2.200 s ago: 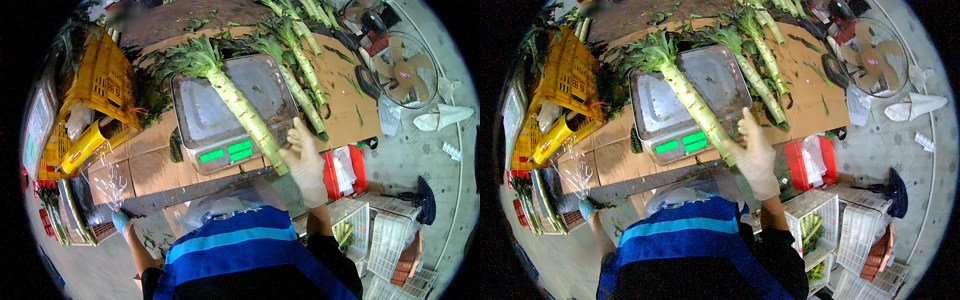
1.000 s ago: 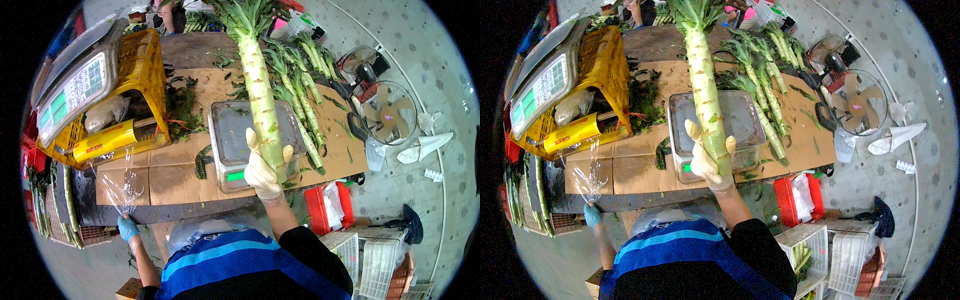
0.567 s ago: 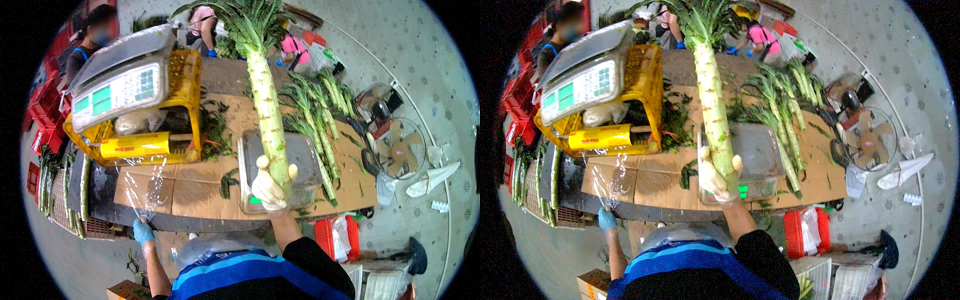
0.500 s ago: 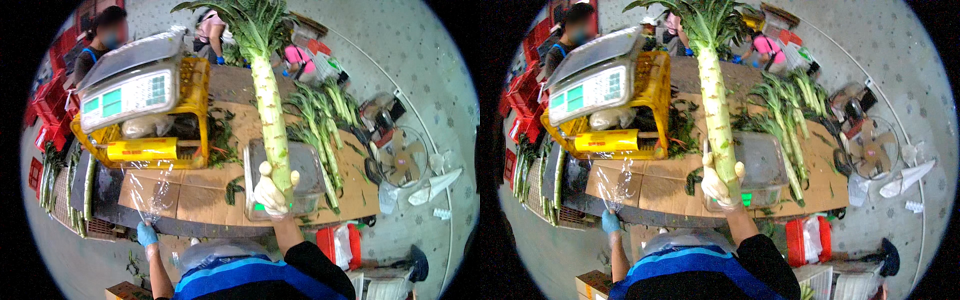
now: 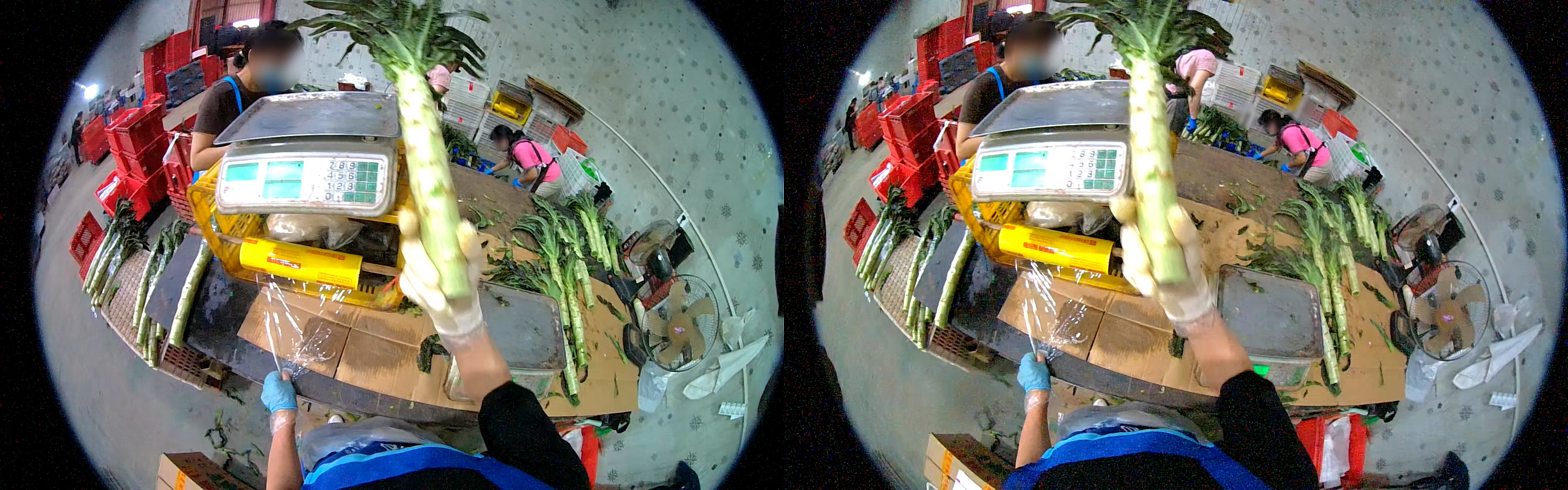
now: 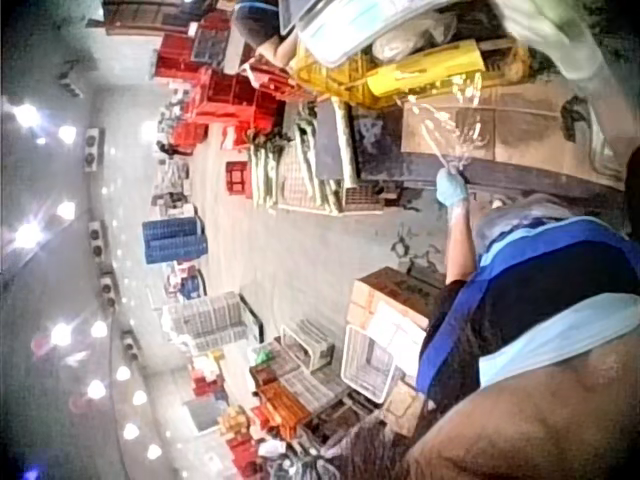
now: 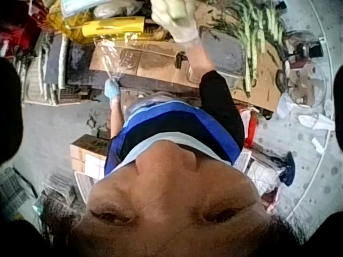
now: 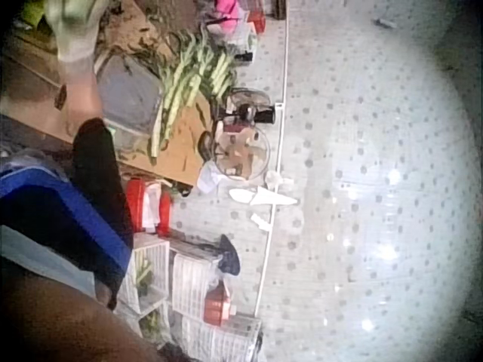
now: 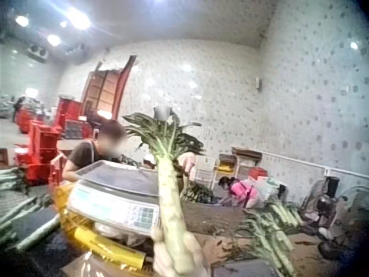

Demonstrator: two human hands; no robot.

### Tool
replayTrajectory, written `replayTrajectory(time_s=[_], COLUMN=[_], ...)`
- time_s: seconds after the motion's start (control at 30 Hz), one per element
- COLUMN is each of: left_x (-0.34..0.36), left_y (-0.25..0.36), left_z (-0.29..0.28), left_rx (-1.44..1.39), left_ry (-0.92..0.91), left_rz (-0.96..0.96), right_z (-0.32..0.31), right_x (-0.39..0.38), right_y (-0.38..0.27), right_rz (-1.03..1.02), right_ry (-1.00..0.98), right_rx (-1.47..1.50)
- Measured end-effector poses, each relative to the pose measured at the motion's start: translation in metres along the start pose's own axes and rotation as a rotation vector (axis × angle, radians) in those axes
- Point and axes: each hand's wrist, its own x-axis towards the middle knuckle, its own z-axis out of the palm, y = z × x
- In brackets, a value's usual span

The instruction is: The person repeatedly picks up long green vegetables, places them on a digital scale, wraps them in plastic film using a dispenser, and sets the wrapped items aside. The process is repeated for multiple vegetables.

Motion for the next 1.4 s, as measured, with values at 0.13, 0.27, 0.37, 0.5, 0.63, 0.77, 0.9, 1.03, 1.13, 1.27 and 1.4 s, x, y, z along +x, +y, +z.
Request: replayTrajectory(time_s=[0.13, 0.27, 0.37, 0.5, 0.63, 0.77, 0.9, 1.03, 1.13, 1.27, 1.4], left_x=[0.002, 0.003, 0.004, 0.001, 0.001, 0.005, 0.010, 0.019, 0.012, 0.033, 0.042], left_y=[-0.013, -0.010, -0.011, -0.011, -0.021, -0.016, -0.022, -0.042, -0.007, -0.004, -0.038], left_z=[0.000, 0.005, 0.007, 0.000, 0.008, 0.015, 0.004, 0.002, -0.003, 0.008, 0.005], left_rx=[0.013, -0.011, -0.011, 0.043, 0.006, 0.008, 0.121, 0.181, 0.223, 0.306, 0.352], left_ry=[0.005, 0.015, 0.019, 0.017, 0.076, 0.042, -0.011, -0.005, -0.025, -0.112, -0.007], left_rz=[0.002, 0.032, 0.033, 0.019, 0.043, 0.030, -0.022, -0.041, 0.012, 0.038, 0.036], right_z=[0.006, 0.005, -0.019, -0.027, -0.016, -0.034, -0.030, -0.022, -0.020, -0.011, -0.013], right_x=[0.091, 0.160, 0.193, 0.200, 0.185, 0.131, 0.043, -0.042, -0.109, -0.209, -0.295], right_y=[0.011, 0.033, 0.055, 0.082, 0.098, 0.116, 0.116, 0.056, -0.005, -0.065, -0.105], right_rz=[0.023, -0.072, -0.044, -0.031, 0.137, 0.434, 0.644, 0.414, 0.251, 0.088, 0.064], right_ry=[0.091, 0.167, 0.288, 0.279, 0.093, -0.242, -0.278, -0.162, 0.056, 0.393, 0.728], right_rx=[0.144, 0.115, 0.079, 0.152, 0.278, 0.158, -0.251, -0.566, -0.651, -0.598, -0.739])
